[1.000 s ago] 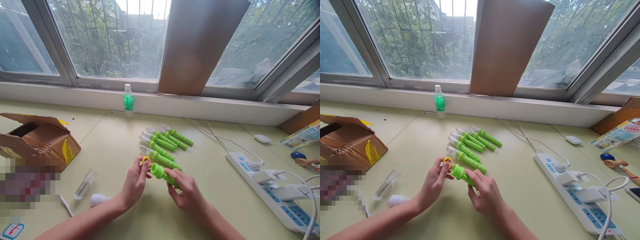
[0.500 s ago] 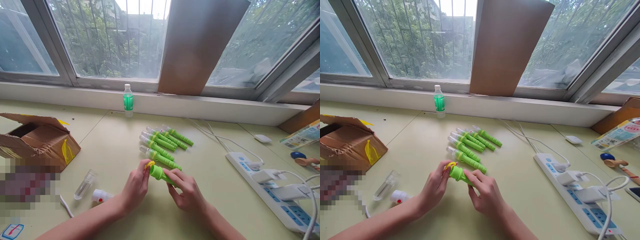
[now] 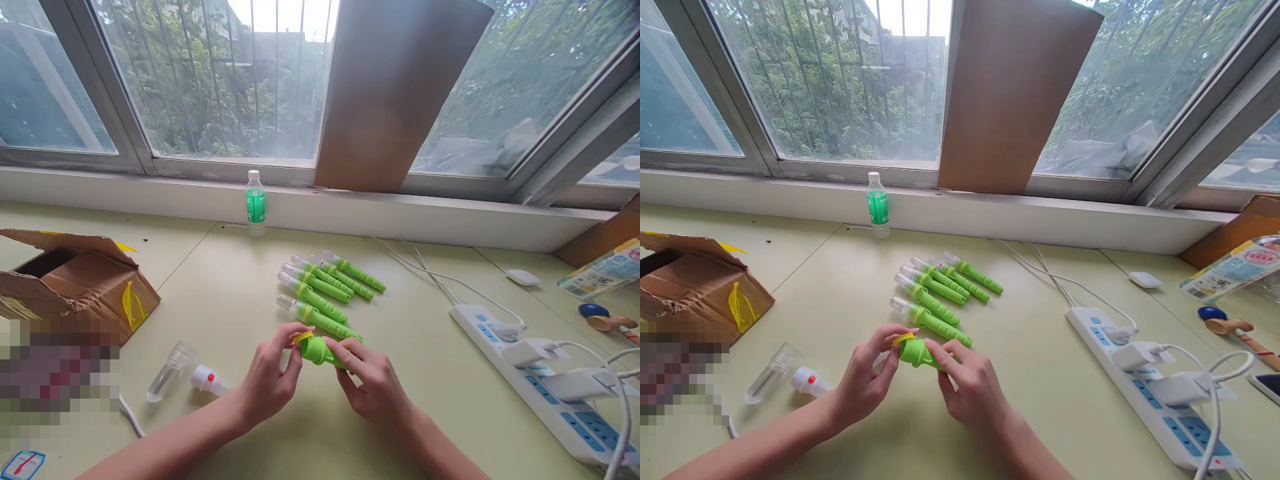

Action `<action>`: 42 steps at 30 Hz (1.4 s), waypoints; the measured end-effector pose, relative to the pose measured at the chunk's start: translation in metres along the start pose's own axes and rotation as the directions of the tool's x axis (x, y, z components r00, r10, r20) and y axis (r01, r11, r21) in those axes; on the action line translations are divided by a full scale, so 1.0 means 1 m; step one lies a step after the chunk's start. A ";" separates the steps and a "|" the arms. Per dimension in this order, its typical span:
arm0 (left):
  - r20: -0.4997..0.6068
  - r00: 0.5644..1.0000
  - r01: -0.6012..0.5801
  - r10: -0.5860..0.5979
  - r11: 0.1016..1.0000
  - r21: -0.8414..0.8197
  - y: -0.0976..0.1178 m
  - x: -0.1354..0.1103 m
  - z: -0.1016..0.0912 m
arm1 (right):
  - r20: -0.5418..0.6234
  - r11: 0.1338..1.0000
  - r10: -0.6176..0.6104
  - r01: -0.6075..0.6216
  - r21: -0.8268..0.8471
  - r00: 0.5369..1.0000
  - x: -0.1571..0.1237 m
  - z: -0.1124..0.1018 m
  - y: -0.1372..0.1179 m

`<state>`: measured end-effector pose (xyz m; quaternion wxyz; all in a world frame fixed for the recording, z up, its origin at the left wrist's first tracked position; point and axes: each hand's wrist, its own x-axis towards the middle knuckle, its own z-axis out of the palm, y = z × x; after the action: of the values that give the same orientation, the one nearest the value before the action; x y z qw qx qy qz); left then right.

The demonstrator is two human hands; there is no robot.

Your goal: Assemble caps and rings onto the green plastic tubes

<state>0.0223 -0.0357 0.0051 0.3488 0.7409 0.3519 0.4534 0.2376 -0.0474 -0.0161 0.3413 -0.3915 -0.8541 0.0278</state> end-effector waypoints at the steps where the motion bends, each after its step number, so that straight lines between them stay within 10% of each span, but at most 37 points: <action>1: 0.006 1.000 -0.003 0.003 1.000 -0.013 0.001 0.000 -0.001 | 0.000 1.000 -0.004 0.004 -0.003 1.000 0.000 0.000 0.000; 22: 0.016 0.979 0.202 -0.201 0.973 -0.112 0.004 0.002 0.005 | 0.002 0.996 -0.009 0.009 -0.083 1.000 -0.002 0.003 0.004; 42: 0.044 0.999 -0.014 0.015 1.000 -0.020 0.001 0.004 -0.002 | -0.028 0.991 0.073 -0.070 0.110 0.997 -0.002 0.004 -0.004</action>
<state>0.0216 -0.0330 0.0087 0.3604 0.7498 0.3341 0.4430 0.2330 -0.0503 -0.0190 0.3747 -0.4029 -0.8311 0.0804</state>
